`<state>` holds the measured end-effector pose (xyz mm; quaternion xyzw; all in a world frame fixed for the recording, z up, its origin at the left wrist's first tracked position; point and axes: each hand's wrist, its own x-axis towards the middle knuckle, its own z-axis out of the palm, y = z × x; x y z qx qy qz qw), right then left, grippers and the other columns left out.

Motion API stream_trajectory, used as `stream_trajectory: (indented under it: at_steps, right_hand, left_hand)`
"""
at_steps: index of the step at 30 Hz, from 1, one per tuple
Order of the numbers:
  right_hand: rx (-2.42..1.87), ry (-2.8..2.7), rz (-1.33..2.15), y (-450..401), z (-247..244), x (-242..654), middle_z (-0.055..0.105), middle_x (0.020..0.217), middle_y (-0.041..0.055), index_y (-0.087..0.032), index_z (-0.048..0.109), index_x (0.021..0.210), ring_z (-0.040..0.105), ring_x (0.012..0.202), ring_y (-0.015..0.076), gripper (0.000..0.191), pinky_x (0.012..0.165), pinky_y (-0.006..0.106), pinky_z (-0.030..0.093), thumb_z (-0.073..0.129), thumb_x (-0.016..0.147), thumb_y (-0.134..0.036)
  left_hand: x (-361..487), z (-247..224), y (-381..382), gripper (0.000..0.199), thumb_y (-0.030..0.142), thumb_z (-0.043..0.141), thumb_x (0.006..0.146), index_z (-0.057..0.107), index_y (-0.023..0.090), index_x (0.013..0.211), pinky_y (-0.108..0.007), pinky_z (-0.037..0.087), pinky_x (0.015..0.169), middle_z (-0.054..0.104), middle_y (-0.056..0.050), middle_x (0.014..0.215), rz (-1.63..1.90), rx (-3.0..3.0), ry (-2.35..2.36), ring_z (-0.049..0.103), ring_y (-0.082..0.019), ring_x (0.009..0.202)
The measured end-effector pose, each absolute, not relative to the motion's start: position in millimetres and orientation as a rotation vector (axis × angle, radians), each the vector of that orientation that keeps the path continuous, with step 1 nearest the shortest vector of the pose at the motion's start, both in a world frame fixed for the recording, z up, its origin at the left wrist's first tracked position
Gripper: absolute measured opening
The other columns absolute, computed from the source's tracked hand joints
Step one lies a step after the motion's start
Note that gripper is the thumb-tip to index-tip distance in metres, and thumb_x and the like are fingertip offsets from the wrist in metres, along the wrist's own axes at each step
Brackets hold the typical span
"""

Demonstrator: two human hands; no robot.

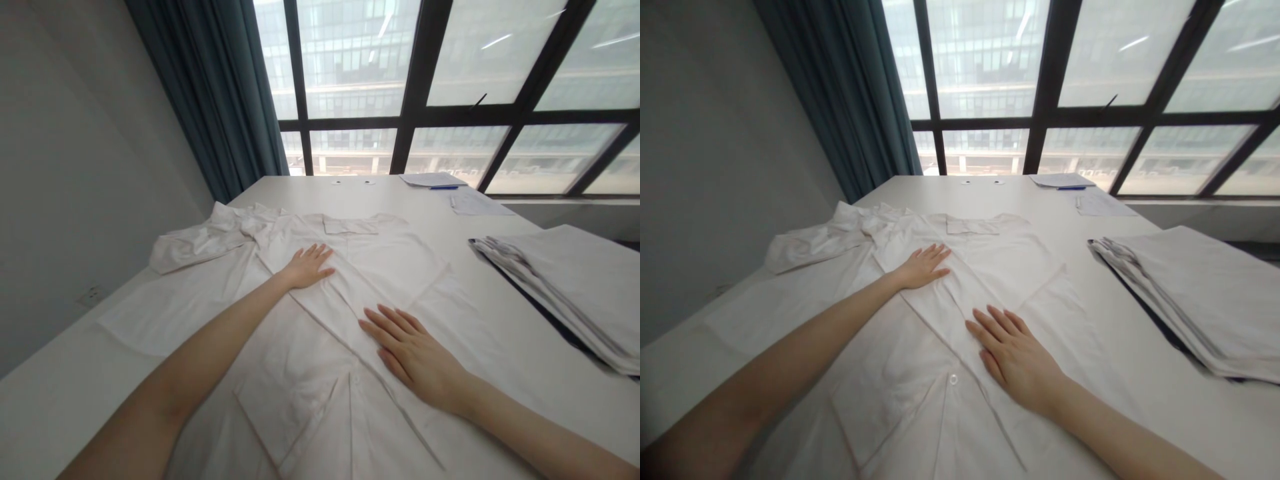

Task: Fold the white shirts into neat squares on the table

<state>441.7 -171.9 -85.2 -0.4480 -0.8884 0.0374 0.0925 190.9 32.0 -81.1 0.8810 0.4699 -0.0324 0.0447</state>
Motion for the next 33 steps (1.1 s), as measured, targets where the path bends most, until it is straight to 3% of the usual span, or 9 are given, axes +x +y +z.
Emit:
stream_trajectory:
  at_steps: [16, 27, 33]
  right_hand:
    - [-1.335, -2.625, 0.13, -170.3, -84.4, 441.0, 0.031, 0.155, 0.0001, -0.031, 0.029, 0.151, 0.027, 0.143, 0.0237, 0.051, 0.114, 0.049, 0.03, 0.036, 0.101, -0.031]
    - [-1.389, -2.662, 0.176, -169.2, -81.3, 440.8, 0.025, 0.157, -0.0033, -0.032, 0.025, 0.152, 0.023, 0.145, 0.0241, 0.052, 0.115, 0.05, 0.028, 0.034, 0.101, -0.031]
    - [-1.379, -2.65, 0.178, -169.6, -80.2, 440.1, 0.028, 0.157, -0.0022, -0.03, 0.03, 0.151, 0.024, 0.144, 0.0239, 0.051, 0.115, 0.048, 0.027, 0.036, 0.1, -0.031]
  left_hand:
    - [153.7, -89.4, 135.6, 0.078, 0.063, 0.016, 0.093, 0.018, 0.013, 0.153, -0.046, 0.012, 0.118, 0.015, -0.012, 0.16, -0.116, 2.513, 1.849, 0.012, -0.026, 0.148]
    - [153.0, -87.1, 153.3, 0.071, 0.056, 0.017, 0.095, 0.02, 0.015, 0.153, -0.049, 0.017, 0.117, 0.016, -0.007, 0.16, -0.115, 2.437, 2.018, 0.016, -0.026, 0.147]
    - [169.0, -73.8, 135.3, 0.063, 0.041, 0.024, 0.097, 0.031, 0.004, 0.148, -0.053, 0.015, 0.115, 0.02, -0.02, 0.157, -0.083, 2.444, 2.159, 0.02, -0.032, 0.145]
